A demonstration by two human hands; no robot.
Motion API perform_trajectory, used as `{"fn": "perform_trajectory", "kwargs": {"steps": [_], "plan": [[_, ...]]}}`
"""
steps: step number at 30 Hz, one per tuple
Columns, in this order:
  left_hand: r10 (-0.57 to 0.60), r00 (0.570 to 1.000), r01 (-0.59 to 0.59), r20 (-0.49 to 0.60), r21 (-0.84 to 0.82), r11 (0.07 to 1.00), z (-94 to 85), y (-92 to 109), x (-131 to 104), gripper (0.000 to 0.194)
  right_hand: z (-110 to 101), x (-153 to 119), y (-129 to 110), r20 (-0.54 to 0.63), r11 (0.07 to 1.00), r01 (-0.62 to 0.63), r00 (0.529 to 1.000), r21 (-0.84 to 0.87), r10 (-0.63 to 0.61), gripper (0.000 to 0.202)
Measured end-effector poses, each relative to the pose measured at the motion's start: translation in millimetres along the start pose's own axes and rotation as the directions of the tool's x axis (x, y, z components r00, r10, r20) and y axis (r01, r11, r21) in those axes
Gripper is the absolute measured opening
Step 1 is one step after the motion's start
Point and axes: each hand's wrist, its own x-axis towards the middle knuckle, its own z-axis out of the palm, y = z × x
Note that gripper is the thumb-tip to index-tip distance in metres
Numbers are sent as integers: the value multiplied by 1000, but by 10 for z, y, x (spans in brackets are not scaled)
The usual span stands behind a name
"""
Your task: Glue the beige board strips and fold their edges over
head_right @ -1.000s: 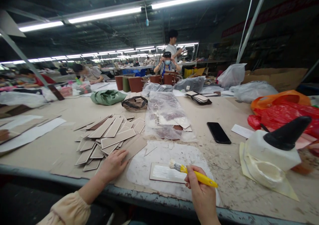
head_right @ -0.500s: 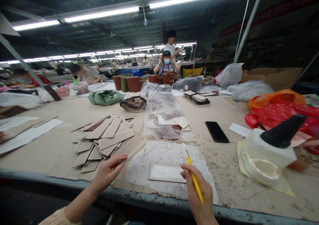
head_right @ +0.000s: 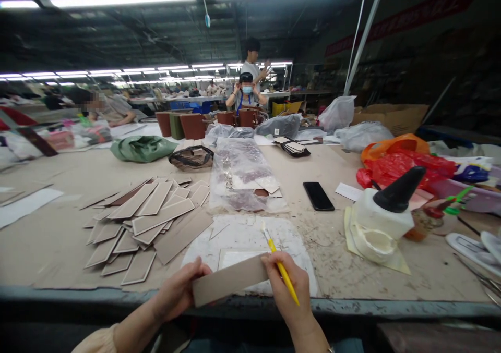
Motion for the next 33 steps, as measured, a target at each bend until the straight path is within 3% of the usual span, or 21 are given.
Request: {"fn": "perform_trajectory", "kwargs": {"steps": [2,3,4,6,8,11,13,17,23,33], "plan": [[142,987,-125,-73,207,970,-95,-2,76,62,-87,50,39,-107,993,-115,988,-39,110,24],[261,962,-212,-80,381,900,-156,-8,113,55,-133,76,66,-162,982,-178,973,-60,166,26],[392,919,-303,-42,561,770,-219,-19,148,45,-175,100,95,-205,969,-235,955,-81,215,28],[590,795,-443,142,800,404,-334,-50,205,25,-233,135,155,-237,943,-314,930,-112,281,31],[630,699,-514,340,850,112,-408,-83,245,21,-238,149,204,-228,929,-348,922,-130,313,33],[563,657,-558,502,826,-86,-436,-103,287,25,-162,151,238,-211,921,-354,924,-162,318,34],[531,644,-579,551,804,-133,-429,-97,310,25,-94,154,243,-210,918,-349,927,-190,310,32],[503,638,-605,583,784,-141,-425,-82,340,24,0,173,265,-215,906,-363,923,-216,318,32],[489,648,-604,584,785,-137,-420,-71,335,25,58,173,358,-167,903,-377,923,-205,348,33],[488,646,-595,587,787,-160,-383,-46,321,23,101,174,432,-140,927,-289,955,-240,262,35]]}}
